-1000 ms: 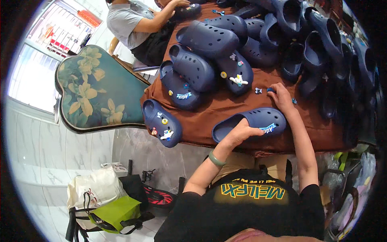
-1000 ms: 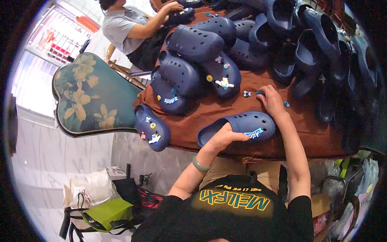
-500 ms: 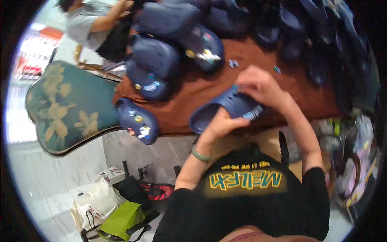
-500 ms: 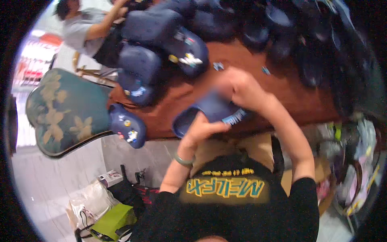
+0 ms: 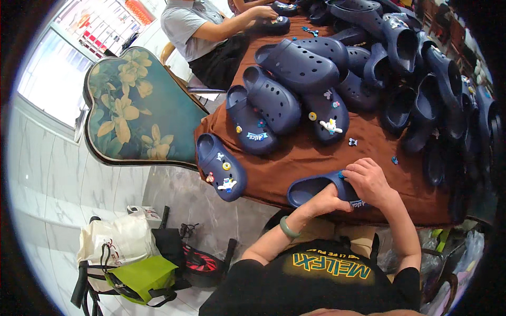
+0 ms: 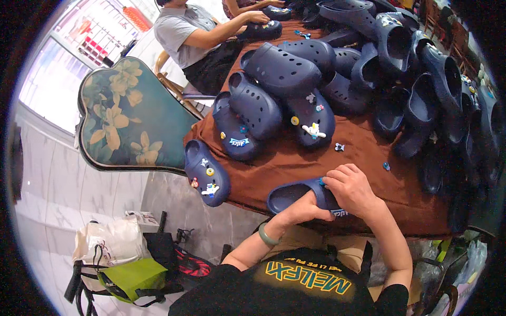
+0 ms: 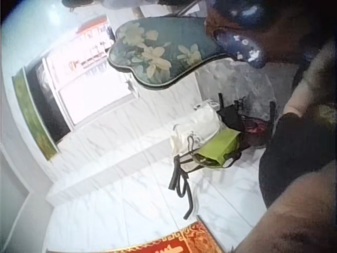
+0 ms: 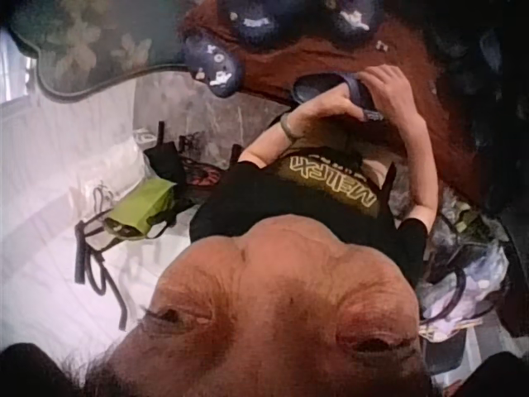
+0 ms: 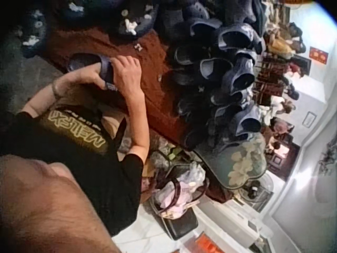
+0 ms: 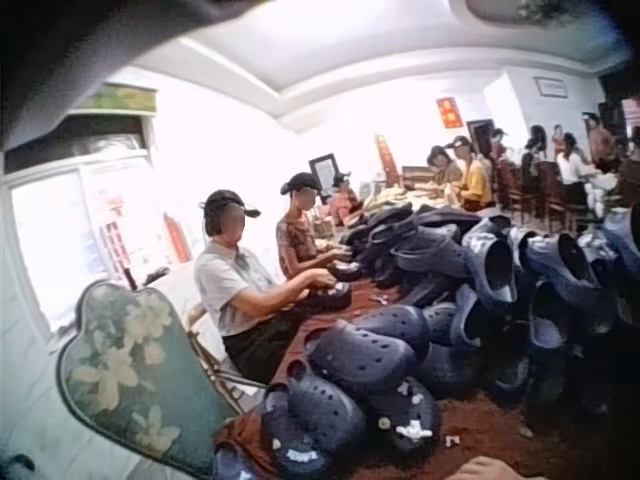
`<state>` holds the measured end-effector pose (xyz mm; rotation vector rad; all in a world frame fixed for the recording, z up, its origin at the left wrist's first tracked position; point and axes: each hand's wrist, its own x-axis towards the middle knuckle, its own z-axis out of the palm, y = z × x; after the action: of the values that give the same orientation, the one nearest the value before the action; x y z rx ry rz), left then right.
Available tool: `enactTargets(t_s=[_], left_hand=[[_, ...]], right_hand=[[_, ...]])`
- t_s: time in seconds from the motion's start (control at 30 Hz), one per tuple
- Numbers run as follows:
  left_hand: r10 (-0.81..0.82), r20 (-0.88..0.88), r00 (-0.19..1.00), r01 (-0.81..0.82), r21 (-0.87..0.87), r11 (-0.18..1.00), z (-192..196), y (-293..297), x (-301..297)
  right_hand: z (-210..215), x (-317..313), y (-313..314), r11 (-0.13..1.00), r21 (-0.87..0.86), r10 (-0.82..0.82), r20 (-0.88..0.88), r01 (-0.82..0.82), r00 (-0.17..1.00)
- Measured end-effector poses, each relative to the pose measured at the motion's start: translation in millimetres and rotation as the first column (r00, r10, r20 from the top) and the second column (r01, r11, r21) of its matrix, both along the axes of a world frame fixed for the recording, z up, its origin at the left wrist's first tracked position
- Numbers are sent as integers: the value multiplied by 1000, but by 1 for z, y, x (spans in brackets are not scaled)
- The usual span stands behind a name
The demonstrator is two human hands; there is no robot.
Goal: The person decorates clogs by inserting decorative charms into their holes by hand.
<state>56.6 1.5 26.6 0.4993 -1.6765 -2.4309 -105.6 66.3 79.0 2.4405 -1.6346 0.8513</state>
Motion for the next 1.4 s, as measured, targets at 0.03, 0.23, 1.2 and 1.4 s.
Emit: enactTargets(t_s=[0.03,0.23,1.2,1.4], left_hand=[[12,4,1000,-12,-21,1000,1,0,0],[-40,18,999,40,9,999,-1,-6,-4],[417,33,908,-400,353,845,4,-19,-6],[392,95,915,-397,381,835,-23,-9,0]], right_hand=[[-1,0,0,1000,16,-23,16,22,1000],[-10,5,-6,996,29,-84,159,80,984],[-38,-22,-15,968,230,-223,599,101,769],[-37,-10,2,996,30,-94,277,89,956]])
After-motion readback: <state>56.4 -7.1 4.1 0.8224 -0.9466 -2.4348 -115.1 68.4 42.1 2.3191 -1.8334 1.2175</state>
